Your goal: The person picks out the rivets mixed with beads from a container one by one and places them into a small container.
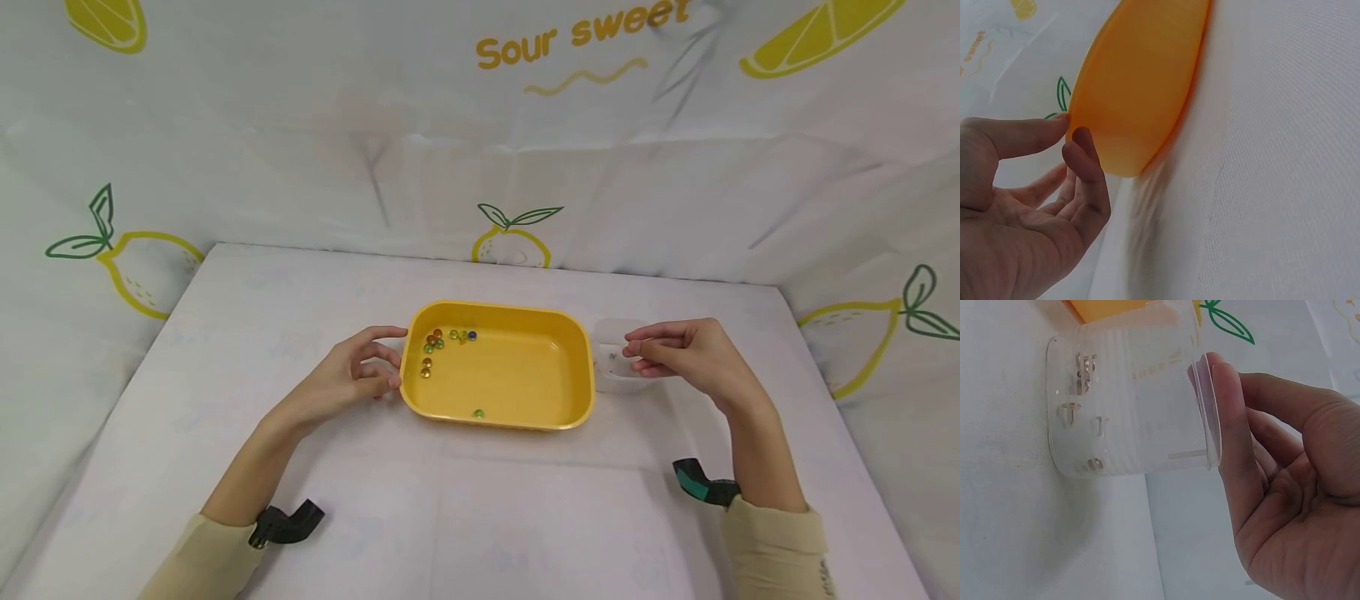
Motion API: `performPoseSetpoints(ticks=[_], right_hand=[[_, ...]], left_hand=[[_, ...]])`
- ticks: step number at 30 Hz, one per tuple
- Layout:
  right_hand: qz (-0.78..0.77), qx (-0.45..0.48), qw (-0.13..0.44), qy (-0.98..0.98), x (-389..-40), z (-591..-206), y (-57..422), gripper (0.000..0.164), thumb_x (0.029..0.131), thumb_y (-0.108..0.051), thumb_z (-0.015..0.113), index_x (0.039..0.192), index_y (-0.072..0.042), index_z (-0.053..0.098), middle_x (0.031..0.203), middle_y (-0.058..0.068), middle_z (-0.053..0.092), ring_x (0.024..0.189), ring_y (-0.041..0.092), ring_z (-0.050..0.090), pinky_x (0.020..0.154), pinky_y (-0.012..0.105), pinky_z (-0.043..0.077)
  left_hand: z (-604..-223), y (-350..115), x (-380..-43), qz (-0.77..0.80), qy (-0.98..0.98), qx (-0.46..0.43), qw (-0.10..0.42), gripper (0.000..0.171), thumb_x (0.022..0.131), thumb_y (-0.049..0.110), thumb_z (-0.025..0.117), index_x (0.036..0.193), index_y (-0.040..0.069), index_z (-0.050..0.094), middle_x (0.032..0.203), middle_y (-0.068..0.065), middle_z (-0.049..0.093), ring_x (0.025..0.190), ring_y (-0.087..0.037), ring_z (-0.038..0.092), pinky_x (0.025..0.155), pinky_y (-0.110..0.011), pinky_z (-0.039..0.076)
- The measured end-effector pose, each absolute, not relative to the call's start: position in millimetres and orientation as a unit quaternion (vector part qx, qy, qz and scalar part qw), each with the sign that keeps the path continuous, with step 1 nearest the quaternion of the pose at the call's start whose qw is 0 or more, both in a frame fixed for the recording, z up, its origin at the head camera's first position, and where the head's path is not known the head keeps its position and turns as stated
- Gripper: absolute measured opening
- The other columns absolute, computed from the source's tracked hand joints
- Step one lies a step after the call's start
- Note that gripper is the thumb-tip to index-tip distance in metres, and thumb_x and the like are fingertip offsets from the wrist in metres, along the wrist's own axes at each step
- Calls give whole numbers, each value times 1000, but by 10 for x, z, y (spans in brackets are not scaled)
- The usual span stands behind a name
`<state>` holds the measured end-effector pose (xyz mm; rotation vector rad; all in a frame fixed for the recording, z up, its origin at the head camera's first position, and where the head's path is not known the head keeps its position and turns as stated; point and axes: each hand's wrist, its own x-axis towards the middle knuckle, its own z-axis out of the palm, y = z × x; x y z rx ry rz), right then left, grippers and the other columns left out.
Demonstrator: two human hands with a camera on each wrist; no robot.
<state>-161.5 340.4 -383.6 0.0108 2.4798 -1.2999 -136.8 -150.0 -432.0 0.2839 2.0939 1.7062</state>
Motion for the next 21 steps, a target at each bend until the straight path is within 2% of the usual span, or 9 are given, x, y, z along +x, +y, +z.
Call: performPoseSetpoints(ticks=[14,21], right_hand=[[-463,-14,167,870,-1635,-3808,3387,45,108,-22,69,137,12,64,103,-6,85,91,15,84,81,31,67],[-449,-24,157,879,-1673,-3695,3256,48,107,-27,70,137,10,65,103,-8,85,92,16,84,82,30,67]], left_hand=[[-4327,-1491,-1371,614,753,99,216,69,99,6,77,160,16,46,129,-18,65,96,-30,71,79,-27,60],[-4323,-1491,-1366,615,751,96,219,69,99,5,75,160,16,45,128,-18,65,94,-31,70,79,-27,59]])
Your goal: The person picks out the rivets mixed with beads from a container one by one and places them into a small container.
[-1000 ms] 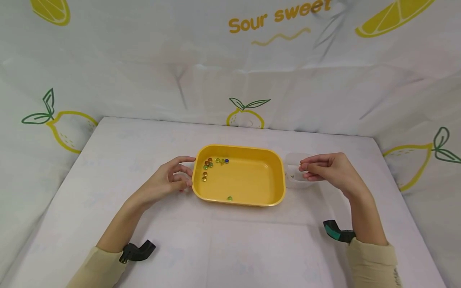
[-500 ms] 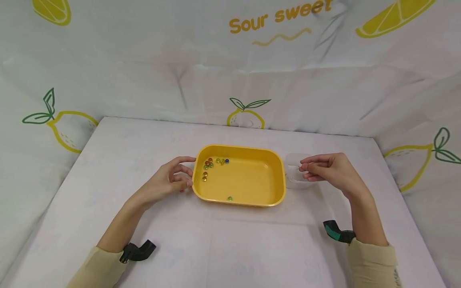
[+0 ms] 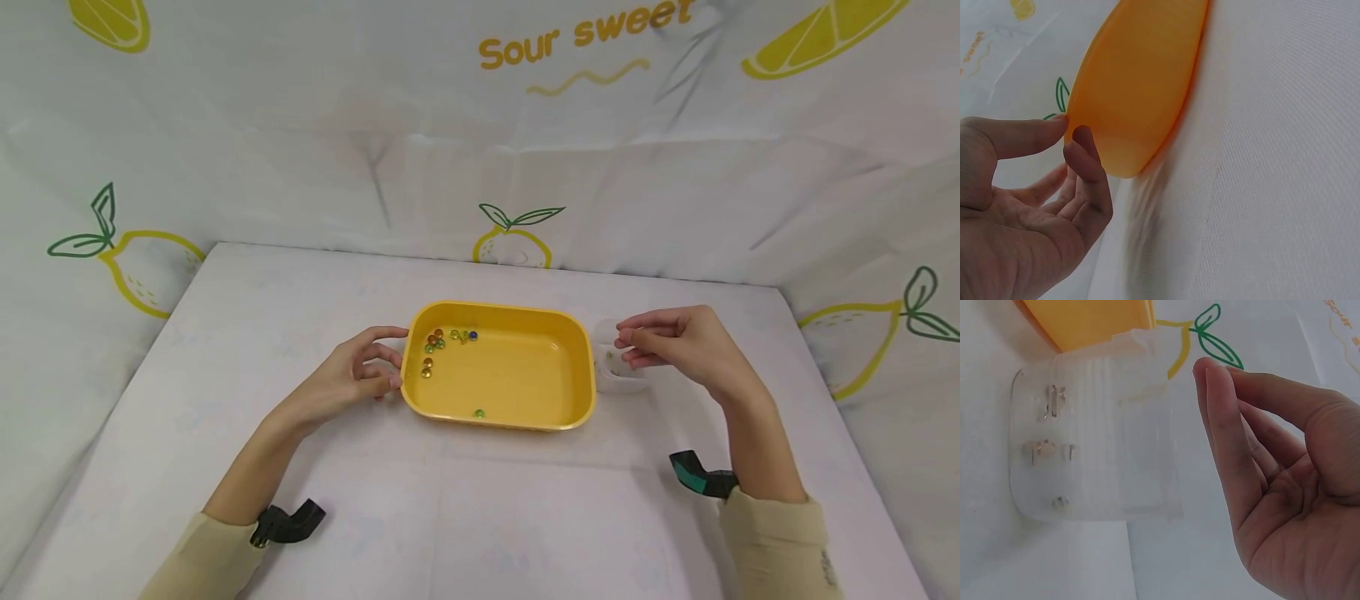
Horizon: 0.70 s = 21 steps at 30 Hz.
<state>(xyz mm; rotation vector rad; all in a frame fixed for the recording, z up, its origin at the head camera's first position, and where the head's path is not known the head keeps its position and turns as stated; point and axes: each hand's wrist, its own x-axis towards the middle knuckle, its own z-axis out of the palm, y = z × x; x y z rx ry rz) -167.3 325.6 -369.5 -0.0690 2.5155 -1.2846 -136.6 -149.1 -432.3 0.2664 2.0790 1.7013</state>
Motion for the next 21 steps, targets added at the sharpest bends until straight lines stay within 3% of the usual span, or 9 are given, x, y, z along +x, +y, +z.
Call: performPoseSetpoints(ticks=[9,21], right_hand=[[-441,-44,157,882,-1755,-3587,3054,44,106,-24,72,135,9,68,101,-13,83,89,11,83,80,27,67],[-428,-75,171,884,-1808,-3548,2779,38,104,-28,76,128,1,75,113,9,84,93,14,83,84,29,67]], left_hand=[[-4324,-1486,-1368,616,750,97,220,69,99,5,75,161,16,45,129,-18,65,92,-30,69,78,-27,58],[-4314,-1488,-1363,614,752,99,219,69,100,6,75,161,16,44,129,-19,65,93,-31,70,78,-27,59]])
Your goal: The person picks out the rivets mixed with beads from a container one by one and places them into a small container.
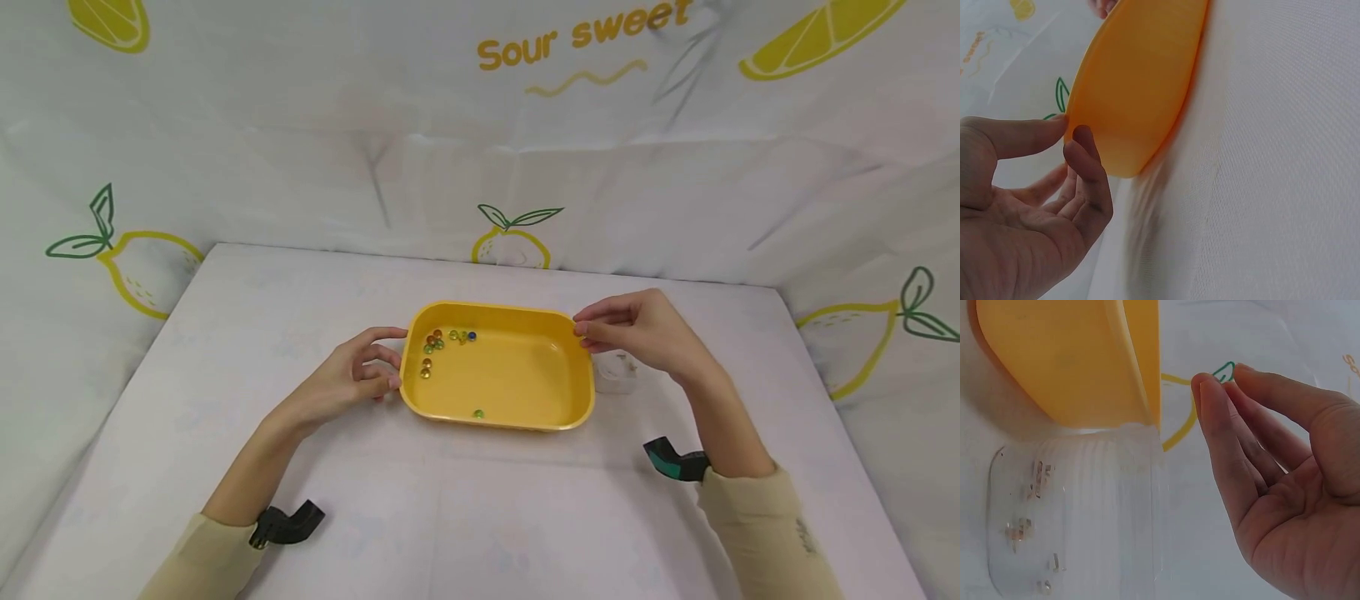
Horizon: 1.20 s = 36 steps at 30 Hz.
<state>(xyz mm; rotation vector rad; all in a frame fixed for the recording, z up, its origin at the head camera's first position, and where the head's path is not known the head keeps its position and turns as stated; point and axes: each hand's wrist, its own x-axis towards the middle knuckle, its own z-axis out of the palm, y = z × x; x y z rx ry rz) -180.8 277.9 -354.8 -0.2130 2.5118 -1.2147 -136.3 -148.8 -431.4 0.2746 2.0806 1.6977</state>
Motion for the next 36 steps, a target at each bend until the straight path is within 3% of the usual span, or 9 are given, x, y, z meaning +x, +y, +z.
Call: performPoseSetpoints(ticks=[11,25,36], right_hand=[[-428,-101,169,882,-1882,-3512,2517,33,102,-26,78,126,-4,76,109,7,84,98,22,84,88,30,67],[-428,-118,193,875,-1990,-3503,2234,41,98,-32,82,129,-6,76,114,11,82,101,16,82,92,30,66],[-426,-152,222,864,-2096,-3496,1994,34,98,-21,82,126,-1,77,113,17,82,104,33,83,93,43,66]], left_hand=[[-4319,-1485,-1358,615,751,100,219,69,100,5,75,161,16,44,129,-19,65,95,-32,70,78,-27,59],[-4322,-1482,-1360,613,752,99,219,69,99,4,74,161,16,44,129,-19,65,98,-32,71,78,-27,59],[-4331,-1482,-1356,618,749,96,220,69,99,3,74,160,16,45,129,-18,64,99,-30,70,77,-27,58]])
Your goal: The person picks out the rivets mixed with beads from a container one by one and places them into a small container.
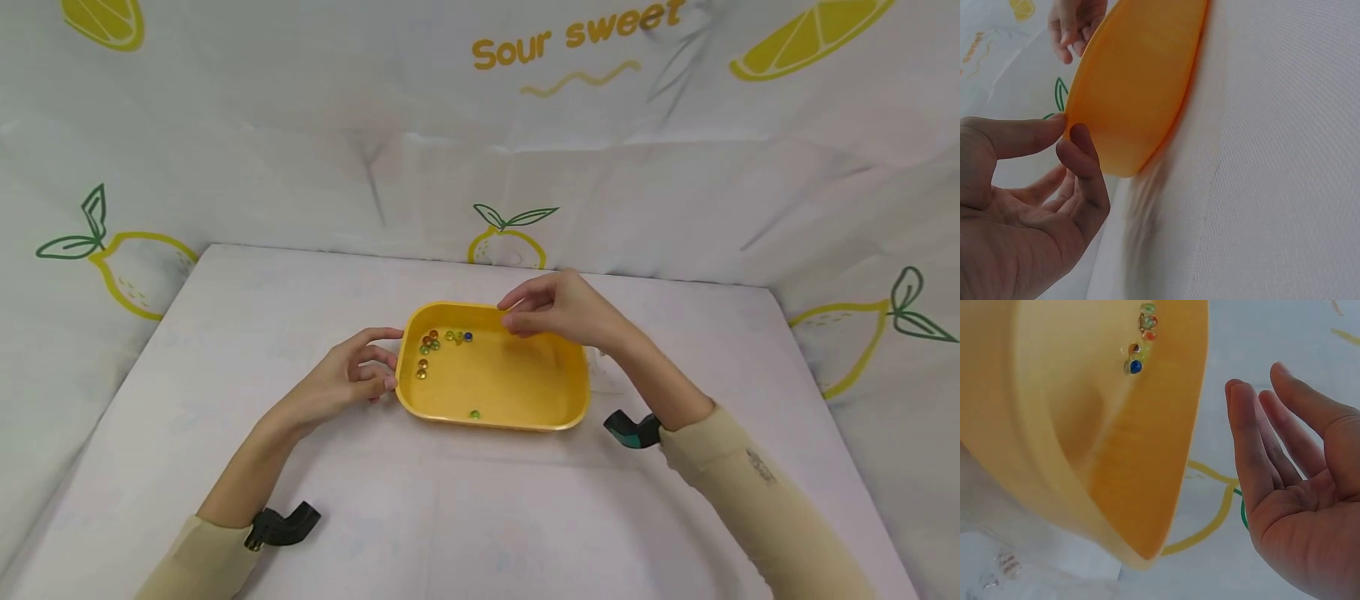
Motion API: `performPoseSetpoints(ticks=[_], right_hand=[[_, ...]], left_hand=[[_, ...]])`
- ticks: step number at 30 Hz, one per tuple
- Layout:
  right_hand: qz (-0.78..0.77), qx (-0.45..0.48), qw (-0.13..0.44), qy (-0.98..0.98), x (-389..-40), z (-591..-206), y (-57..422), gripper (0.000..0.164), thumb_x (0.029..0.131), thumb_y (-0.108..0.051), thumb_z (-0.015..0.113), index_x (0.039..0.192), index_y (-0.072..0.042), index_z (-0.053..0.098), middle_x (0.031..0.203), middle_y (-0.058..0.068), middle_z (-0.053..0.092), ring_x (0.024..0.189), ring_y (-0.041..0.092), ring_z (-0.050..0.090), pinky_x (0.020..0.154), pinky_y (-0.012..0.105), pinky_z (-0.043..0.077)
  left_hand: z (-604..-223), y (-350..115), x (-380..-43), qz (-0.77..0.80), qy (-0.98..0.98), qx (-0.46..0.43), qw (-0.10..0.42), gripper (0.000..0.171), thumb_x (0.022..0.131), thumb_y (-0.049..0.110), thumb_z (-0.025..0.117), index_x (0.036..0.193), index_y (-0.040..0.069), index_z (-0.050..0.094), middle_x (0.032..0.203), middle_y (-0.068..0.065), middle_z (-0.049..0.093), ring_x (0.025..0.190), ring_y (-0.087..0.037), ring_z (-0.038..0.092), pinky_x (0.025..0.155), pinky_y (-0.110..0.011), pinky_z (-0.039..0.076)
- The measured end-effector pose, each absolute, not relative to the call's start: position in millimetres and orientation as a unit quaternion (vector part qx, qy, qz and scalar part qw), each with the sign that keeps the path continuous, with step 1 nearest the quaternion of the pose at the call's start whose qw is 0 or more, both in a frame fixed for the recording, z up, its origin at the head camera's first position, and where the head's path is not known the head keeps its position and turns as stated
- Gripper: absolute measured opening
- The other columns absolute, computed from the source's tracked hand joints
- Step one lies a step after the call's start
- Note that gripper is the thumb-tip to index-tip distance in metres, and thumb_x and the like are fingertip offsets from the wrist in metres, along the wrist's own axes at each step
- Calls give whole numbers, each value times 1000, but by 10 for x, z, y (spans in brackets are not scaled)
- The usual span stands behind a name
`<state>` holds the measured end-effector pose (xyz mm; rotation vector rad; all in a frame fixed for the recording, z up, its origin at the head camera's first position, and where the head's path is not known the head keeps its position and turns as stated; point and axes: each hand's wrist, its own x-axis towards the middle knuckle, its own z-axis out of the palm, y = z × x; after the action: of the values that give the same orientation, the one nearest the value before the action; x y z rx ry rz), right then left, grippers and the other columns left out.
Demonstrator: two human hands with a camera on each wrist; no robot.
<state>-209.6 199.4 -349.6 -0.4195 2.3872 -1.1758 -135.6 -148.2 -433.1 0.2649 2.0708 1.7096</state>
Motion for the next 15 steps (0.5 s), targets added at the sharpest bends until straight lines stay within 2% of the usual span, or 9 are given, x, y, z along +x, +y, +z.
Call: performPoseSetpoints(ticks=[5,12,15], right_hand=[[-417,-164,241,861,-2135,-3509,1885,33,98,-17,81,126,-1,77,110,16,83,102,36,82,93,43,66],[-407,-193,250,857,-2226,-3574,1796,31,98,-15,81,125,-1,77,107,18,83,101,37,81,87,29,66],[-409,-196,256,854,-2260,-3598,1769,31,98,-15,82,125,-1,78,105,16,83,99,35,81,87,33,67]], left_hand=[[-4332,-1488,-1360,619,748,97,220,69,99,2,74,160,16,45,129,-19,65,99,-30,70,76,-27,58],[-4326,-1488,-1360,619,748,96,220,69,98,3,74,160,16,45,128,-18,64,98,-31,70,76,-27,57],[-4322,-1488,-1360,618,748,98,221,70,98,3,74,160,16,45,128,-18,64,98,-31,70,76,-27,57]])
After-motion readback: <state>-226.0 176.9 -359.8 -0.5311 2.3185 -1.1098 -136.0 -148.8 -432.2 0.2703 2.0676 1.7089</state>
